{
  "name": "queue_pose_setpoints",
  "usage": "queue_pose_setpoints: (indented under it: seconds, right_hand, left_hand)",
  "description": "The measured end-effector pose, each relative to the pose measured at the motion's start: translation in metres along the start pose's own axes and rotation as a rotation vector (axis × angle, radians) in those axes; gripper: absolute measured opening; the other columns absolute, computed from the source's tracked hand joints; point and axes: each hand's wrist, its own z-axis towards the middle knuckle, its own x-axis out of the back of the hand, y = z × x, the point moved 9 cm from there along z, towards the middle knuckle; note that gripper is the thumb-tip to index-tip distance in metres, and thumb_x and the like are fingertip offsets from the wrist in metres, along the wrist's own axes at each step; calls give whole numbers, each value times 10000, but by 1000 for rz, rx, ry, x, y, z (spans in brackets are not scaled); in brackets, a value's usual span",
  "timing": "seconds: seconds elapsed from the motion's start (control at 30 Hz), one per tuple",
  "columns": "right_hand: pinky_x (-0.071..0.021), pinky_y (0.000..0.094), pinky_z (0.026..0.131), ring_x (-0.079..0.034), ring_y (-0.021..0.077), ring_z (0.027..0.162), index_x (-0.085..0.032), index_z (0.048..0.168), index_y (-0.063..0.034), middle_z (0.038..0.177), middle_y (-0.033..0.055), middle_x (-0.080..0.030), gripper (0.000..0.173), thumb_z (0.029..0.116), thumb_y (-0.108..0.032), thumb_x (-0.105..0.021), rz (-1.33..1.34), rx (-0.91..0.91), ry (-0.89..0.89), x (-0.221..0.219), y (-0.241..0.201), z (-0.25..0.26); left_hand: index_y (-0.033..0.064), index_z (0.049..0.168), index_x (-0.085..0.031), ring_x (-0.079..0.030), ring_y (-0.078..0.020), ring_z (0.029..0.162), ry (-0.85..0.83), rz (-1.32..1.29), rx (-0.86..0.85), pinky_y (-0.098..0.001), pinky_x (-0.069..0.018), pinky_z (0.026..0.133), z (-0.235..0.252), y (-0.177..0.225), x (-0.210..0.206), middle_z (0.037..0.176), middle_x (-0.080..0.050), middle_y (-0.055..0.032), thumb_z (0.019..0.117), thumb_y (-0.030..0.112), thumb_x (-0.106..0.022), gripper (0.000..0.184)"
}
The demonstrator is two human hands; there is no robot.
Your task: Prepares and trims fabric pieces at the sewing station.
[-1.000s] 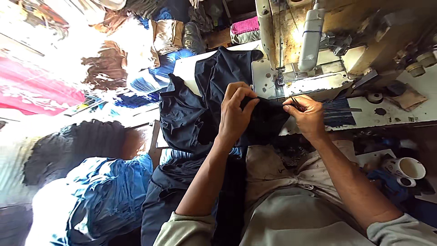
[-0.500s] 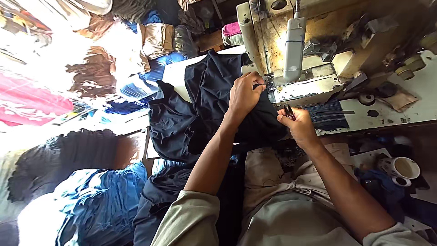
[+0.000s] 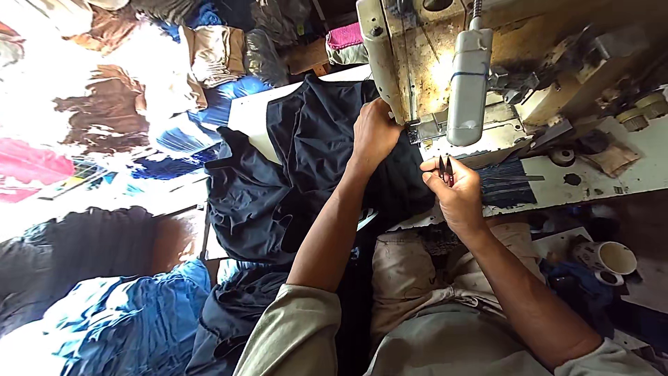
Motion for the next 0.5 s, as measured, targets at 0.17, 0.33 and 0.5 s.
queue_pose_setpoints:
  seconds: [0.17,0.33,0.5]
  right_hand:
    - [-389,246,433,-449,105,502,-731,1104,-59,724,34,-586,187,936,-33,-653,0,4,16,-3,0,0]
    - [-407,250,452,-478,112,531,-729,1113,-63,774,44,-615,184,953,-34,-643,-42,29,20,-4,-3,-3]
    - [-451,270,496,-531,125,591,-715,1139,-77,860,51,-659,182,975,-64,-638,-119,57,5,-5,-12,-4]
  left_hand:
    - [156,1080,-732,-700,-232,1037,-4,-8,6,-571,-544,851,1,0,0,1055,-740,-53,849,316,-739,281]
    - [157,1040,-737,-701,-235,1026,3,21,26,-563,-543,833,-2,4,2,1046,-740,-46,871,286,-713,213]
    - [106,1164,-698,-678,-233,1087,-31,-33,-70,-525,-544,954,-18,9,9,1125,-714,-77,928,284,-707,296]
